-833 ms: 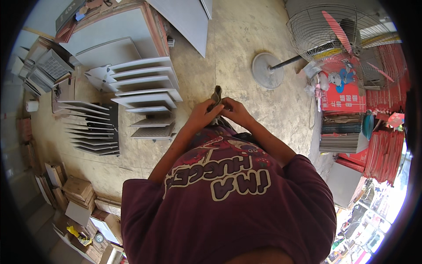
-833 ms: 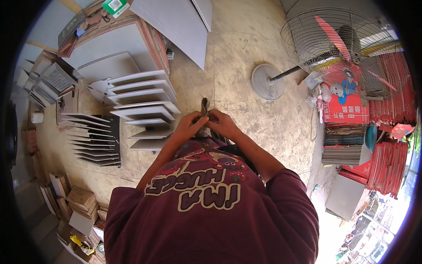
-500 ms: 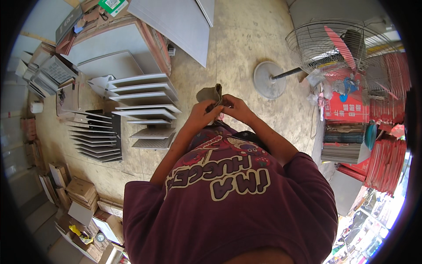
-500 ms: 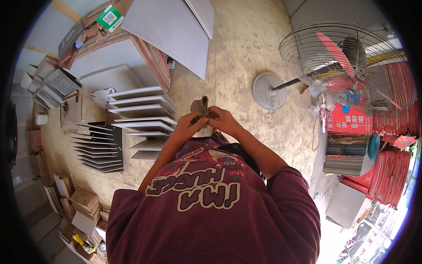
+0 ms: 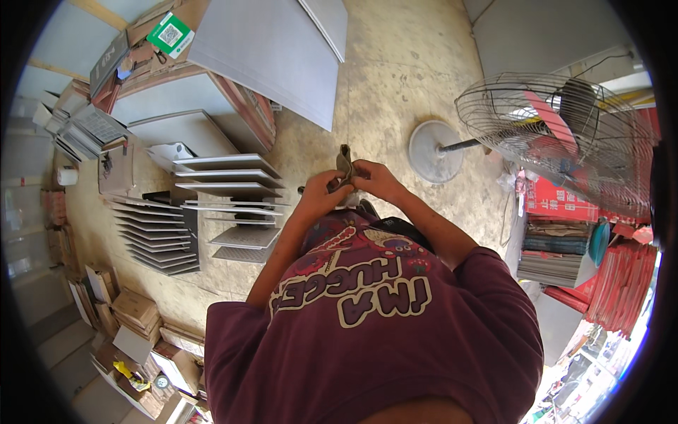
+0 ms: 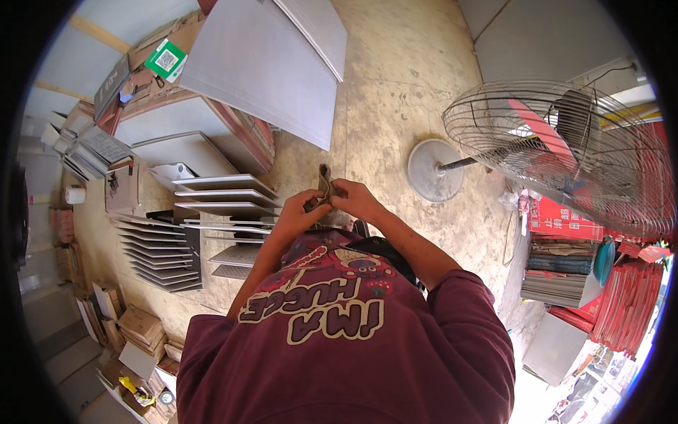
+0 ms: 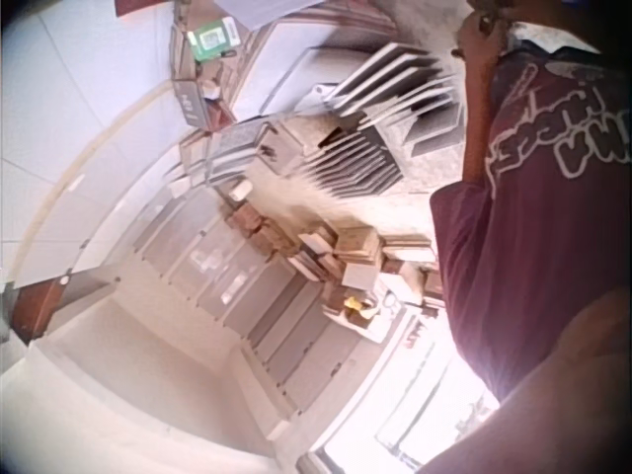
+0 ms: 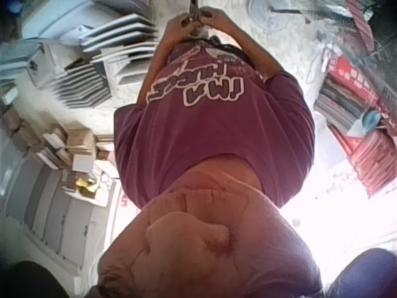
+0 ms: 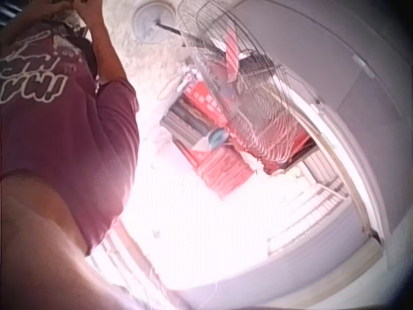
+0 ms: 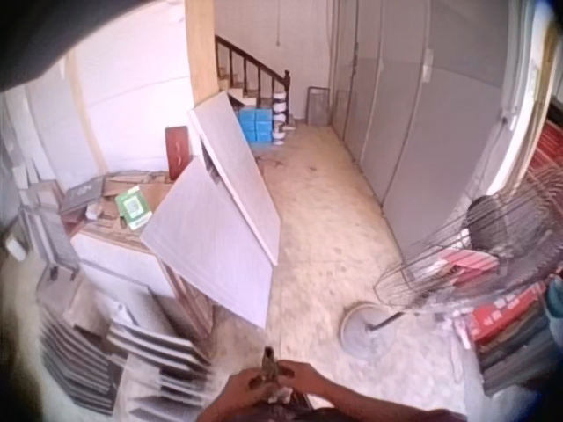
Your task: The person picks up a grey cloth, shakes it out, folds it by hand, and places it onto a white board in a manufacturing facility.
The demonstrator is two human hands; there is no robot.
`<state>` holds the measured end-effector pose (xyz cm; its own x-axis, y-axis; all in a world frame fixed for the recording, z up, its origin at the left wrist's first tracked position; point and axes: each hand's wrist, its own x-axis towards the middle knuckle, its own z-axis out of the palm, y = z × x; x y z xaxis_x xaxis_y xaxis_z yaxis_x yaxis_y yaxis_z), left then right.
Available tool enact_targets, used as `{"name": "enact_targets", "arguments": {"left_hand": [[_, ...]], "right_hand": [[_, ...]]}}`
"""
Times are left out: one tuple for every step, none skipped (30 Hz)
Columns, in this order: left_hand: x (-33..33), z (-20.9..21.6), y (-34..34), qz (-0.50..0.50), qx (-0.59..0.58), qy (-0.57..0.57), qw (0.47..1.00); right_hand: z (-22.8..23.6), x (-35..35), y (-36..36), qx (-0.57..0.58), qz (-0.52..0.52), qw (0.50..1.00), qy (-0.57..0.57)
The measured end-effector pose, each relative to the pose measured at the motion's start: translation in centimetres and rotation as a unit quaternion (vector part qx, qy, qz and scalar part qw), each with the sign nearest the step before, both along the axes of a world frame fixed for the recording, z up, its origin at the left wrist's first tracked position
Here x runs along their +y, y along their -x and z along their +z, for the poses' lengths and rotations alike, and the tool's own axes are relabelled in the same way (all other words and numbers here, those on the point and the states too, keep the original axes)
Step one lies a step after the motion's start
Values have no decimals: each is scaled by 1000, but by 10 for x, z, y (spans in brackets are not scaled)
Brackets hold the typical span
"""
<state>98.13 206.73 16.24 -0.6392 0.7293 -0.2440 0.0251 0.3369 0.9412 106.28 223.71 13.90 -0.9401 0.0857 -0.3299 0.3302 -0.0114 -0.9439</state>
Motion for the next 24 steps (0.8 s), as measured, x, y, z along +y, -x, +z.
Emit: {"name": "enact_targets", "arguments": {"left_hand": [[4,-2,6,2,2,4,1000],[9,-5,11,11,9,-9,1000],[13,-8,17,19,17,-22,999],[18,-10,25,27,24,-35,999],[24,-11,34,19,13,-33,999],[29,-10,45,11,1,-31,999],[34,-11,55,3,-10,-29,1000],[41,-13,66,6,2,-36,999],[47,-17,77,9,13,-42,999],[53,-20,89,13,25,-48,998],[60,-16,100,15,13,-32,999],[67,-10,113,18,0,-16,1000],[73,-6,125,21,-12,0,1000],[74,-10,138,31,5,-8,999],[75,-16,152,41,21,-17,999],[75,-20,165,51,38,-25,998],[79,-14,176,63,37,-25,997],[82,-6,187,75,35,-26,996],[86,-1,197,88,34,-26,995],[85,0,208,91,27,-23,995],[83,1,219,94,21,-21,995],[82,2,230,97,14,-18,995],[83,0,239,107,26,-21,994],[84,-3,248,116,38,-25,992]], "right_hand": [[-1,6,7,0,9,1000,-5],[-3,12,14,0,18,1000,-10],[-4,18,21,0,27,1000,-15],[-6,24,29,-5,35,999,-10],[-8,31,38,-11,43,999,-6],[-10,37,46,-18,51,999,-2],[-12,41,55,-18,43,999,9],[-13,48,66,-17,37,999,16],[-14,55,77,-16,32,999,24],[-21,61,89,-9,26,1000,11],[-25,65,100,-4,19,1000,-1],[-28,71,111,2,12,1000,-13],[-30,78,122,-4,-3,1000,-20],[-17,80,137,-9,-14,1000,-22],[-10,82,152,-15,-25,999,-25],[-13,84,165,-5,-32,999,-32],[-18,92,175,2,-50,997,-53],[-22,99,186,9,-67,995,-75],[-25,107,195,16,-85,992,-96],[-9,111,209,-1,-76,991,-107],[-6,116,221,11,-92,990,-106],[-4,121,233,24,-108,988,-106],[-4,127,243,35,-125,986,-103],[-5,133,255,45,-143,983,-107]]}}
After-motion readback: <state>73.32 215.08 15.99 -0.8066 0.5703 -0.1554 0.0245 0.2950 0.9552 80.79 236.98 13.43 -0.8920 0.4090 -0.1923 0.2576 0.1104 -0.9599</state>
